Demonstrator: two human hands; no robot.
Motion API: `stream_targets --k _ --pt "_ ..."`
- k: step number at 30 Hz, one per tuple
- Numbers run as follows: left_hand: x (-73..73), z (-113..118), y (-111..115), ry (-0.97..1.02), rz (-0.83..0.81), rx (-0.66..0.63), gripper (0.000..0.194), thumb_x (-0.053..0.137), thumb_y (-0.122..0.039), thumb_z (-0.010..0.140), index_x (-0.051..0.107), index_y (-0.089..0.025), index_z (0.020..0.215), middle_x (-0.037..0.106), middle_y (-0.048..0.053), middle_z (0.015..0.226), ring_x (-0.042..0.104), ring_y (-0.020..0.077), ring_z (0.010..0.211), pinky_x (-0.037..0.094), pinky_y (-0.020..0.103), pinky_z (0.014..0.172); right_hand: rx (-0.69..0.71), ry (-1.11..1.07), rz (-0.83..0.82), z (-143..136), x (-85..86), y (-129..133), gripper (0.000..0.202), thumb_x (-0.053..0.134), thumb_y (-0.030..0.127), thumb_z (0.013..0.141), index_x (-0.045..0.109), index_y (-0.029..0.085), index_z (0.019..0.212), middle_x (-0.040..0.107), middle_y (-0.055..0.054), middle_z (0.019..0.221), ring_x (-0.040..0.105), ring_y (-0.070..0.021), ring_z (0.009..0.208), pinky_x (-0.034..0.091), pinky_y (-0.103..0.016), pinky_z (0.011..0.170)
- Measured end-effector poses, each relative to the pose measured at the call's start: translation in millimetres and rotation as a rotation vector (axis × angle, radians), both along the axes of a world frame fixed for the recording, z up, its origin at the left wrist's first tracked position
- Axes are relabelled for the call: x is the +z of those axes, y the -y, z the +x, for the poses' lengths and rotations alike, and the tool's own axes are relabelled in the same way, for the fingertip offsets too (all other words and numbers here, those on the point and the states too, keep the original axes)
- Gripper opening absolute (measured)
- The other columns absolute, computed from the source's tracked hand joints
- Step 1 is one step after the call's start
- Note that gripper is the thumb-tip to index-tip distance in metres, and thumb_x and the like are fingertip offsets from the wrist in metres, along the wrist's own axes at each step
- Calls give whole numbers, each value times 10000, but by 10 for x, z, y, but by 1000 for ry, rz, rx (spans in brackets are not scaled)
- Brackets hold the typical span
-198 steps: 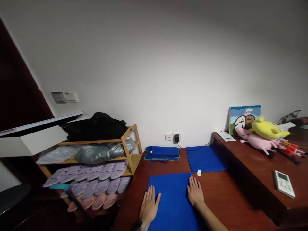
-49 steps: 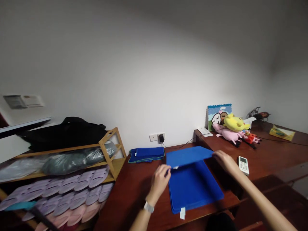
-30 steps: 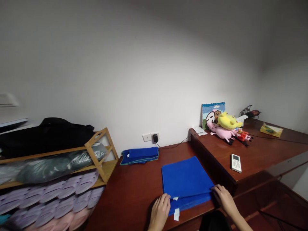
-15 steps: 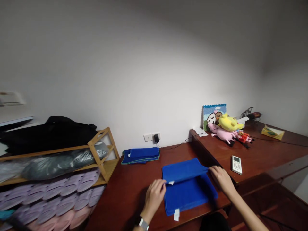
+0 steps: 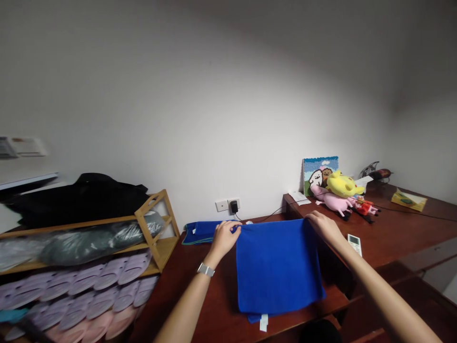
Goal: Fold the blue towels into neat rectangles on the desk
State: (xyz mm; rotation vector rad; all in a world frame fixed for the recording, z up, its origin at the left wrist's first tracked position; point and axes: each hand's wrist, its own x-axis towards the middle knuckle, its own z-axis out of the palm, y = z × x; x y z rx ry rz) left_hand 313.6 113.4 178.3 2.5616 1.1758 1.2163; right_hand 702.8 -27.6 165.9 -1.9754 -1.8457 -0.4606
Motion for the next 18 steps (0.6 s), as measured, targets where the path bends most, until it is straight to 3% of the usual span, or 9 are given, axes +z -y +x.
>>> stream_targets --k 3,6,9,11,14,16,18 --pt "68 155 -192 6 15 39 169 644 -207 883 799 -247 938 814 32 953 706 228 874 502 372 847 -66 -59 -41 -10 85 -227 331 407 260 1042 691 252 1211 697 -67 1206 693 -181 953 474 -251 697" --pt "178 246 -268 33 57 78 190 611 -204 889 784 -231 963 804 49 967 703 235 909 498 372 869 -106 -93 39 -13 210 -358 338 388 272 1053 683 249 1217 691 -74 1249 694 -198 979 483 -264 702" --pt "199 249 -184 52 100 101 185 590 -188 885 755 -224 961 787 55 962 690 244 947 484 377 889 -88 -111 175 -2 222 -314 332 393 279 1052 668 253 1236 688 -69 1275 690 -208 1028 501 -265 719" --pt "107 218 -47 31 143 99 169 576 -176 888 728 -227 941 776 49 951 680 247 948 472 381 880 -71 -108 239 9 93 -177 332 396 287 1049 664 254 1242 695 -72 1261 685 -213 1054 515 -266 735" --pt "-270 161 235 -70 201 83 159 549 -161 905 692 -230 925 757 40 935 666 244 927 458 381 862 -65 -102 266 6 -380 129 338 398 303 1045 670 260 1240 706 -79 1221 683 -220 1062 538 -284 770" --pt "-712 126 449 -159 200 77 175 525 -149 919 681 -227 935 742 38 931 658 237 906 454 381 866 -76 -110 233 -30 -874 348 336 401 295 1038 680 261 1223 712 -81 1192 684 -224 1054 544 -297 801" --pt "-1281 93 659 -249 179 71 219 496 -116 916 684 -225 943 734 35 920 653 226 874 457 375 855 -95 -129 140 -97 -1445 543 323 408 269 1026 700 267 1164 723 -73 1135 694 -218 1002 540 -290 785"
